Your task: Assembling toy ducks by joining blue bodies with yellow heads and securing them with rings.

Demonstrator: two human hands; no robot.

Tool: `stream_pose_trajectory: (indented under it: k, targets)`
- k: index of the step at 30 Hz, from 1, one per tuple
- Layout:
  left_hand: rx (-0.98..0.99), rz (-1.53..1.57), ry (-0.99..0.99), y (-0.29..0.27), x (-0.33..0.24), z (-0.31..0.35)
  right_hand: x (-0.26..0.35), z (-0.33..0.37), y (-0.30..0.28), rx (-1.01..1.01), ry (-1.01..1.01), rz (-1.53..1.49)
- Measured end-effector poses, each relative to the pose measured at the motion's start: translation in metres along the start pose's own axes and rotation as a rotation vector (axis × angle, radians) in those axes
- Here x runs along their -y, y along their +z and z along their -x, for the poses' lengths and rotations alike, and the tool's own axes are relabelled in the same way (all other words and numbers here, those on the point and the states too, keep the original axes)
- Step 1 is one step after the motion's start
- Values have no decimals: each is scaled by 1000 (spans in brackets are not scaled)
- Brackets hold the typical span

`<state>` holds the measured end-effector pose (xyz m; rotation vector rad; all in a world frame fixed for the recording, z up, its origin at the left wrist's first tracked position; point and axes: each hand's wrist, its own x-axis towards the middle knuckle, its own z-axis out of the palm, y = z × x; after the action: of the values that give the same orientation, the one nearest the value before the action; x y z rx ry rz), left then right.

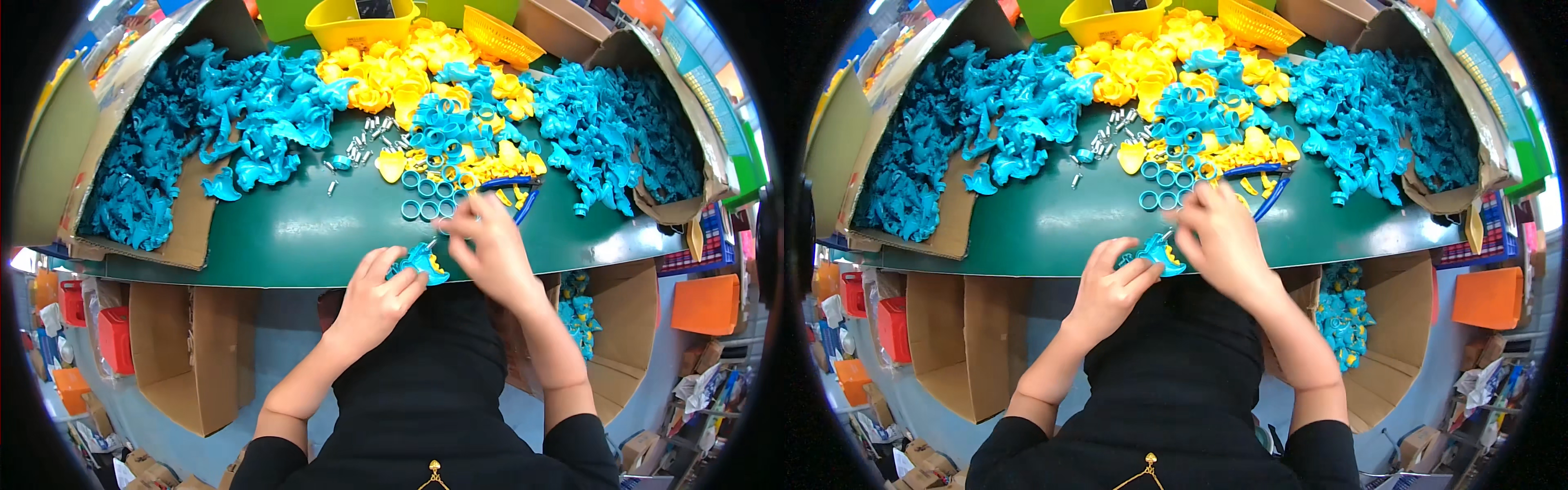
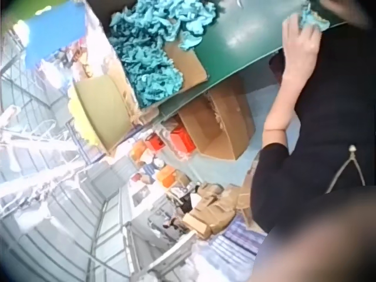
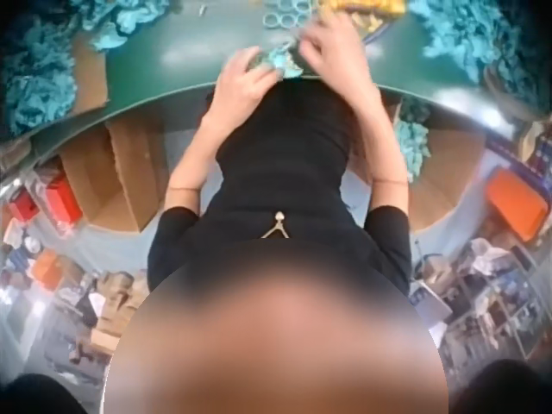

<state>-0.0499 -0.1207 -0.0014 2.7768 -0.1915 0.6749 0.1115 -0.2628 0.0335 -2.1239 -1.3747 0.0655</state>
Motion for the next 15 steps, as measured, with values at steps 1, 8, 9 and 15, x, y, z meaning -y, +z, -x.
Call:
stream_pose_trajectory:
  k: [1,8,9,15]
  targets:
    - [-13,-116,13,-6,-1,3,4,-23,4,-103,-28,-3]
    - [-89,65,-232,11,-15,11,-33,-137,48,54,-448,344]
    - [-94,63,-234,16,-11,10,-39,-142,44,59,-461,334]
    - [-278,-155,-184,20,-8,19,-10,-101,6,-68,-136,51]
